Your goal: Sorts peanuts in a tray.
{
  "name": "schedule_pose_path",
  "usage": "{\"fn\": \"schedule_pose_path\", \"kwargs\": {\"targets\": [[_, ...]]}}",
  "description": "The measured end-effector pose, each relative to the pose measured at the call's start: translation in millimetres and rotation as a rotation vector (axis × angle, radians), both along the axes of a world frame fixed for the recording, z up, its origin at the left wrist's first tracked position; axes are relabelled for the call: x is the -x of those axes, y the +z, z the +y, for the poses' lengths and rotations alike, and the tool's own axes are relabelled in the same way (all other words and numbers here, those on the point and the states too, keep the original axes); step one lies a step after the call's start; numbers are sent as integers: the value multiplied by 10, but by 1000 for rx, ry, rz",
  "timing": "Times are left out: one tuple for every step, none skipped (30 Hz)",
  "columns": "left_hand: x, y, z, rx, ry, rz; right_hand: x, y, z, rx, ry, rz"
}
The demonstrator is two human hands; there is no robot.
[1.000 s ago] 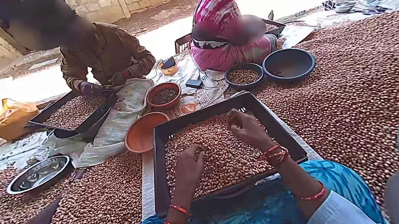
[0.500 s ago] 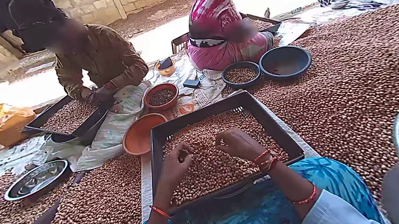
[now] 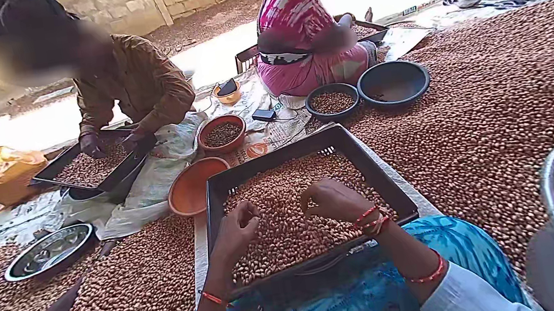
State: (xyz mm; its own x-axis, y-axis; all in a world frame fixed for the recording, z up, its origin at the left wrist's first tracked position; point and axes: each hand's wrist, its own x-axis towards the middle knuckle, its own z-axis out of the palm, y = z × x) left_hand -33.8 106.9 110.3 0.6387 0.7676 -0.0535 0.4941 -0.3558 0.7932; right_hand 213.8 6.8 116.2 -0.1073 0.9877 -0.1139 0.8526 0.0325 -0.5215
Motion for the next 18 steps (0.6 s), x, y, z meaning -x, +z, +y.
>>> {"fn": "schedule_pose_path", "kwargs": {"targets": [[36,-1,26,37,1,-88,15,-1,-5,8,21,-12],[58,11,39,61,-20,-109,35,3,-13,16,31,-27],[75,41,38,66,-69,-55,58,10,-20,26,32,-47],[73,70,25,46,-131,50,81,18,-28,35,28,-65],[47,69,3,-3,-186,170,103,23,-32,41,26,-82],[5,70,-40,-46,-225,294,120,22,-31,47,28,-100],[-47,75,-93,-71,-240,415,131,17,-28,52,29,-119],[-104,86,-148,-85,-234,527,140,10,-23,60,30,-139],[-155,93,-197,-90,-224,625,147,4,-17,71,28,-153],[-200,93,-235,-88,-220,709,152,0,-11,84,30,-165],[-237,85,-262,-86,-224,776,158,-3,-5,93,31,-170],[-266,61,-281,-86,-230,819,163,-8,-3,98,33,-171],[-287,35,-297,-89,-236,847,168,-13,0,99,36,-170],[-303,10,-308,-93,-241,864,172,-15,4,103,40,-171],[-314,-16,-309,-95,-240,878,175,-12,5,112,40,-175],[-318,-37,-303,-93,-232,892,174,-12,4,115,40,-180],[-315,-56,-288,-85,-222,902,166,-7,-5,117,44,-177],[-299,-71,-260,-66,-216,896,153,7,-22,115,58,-164]]}}
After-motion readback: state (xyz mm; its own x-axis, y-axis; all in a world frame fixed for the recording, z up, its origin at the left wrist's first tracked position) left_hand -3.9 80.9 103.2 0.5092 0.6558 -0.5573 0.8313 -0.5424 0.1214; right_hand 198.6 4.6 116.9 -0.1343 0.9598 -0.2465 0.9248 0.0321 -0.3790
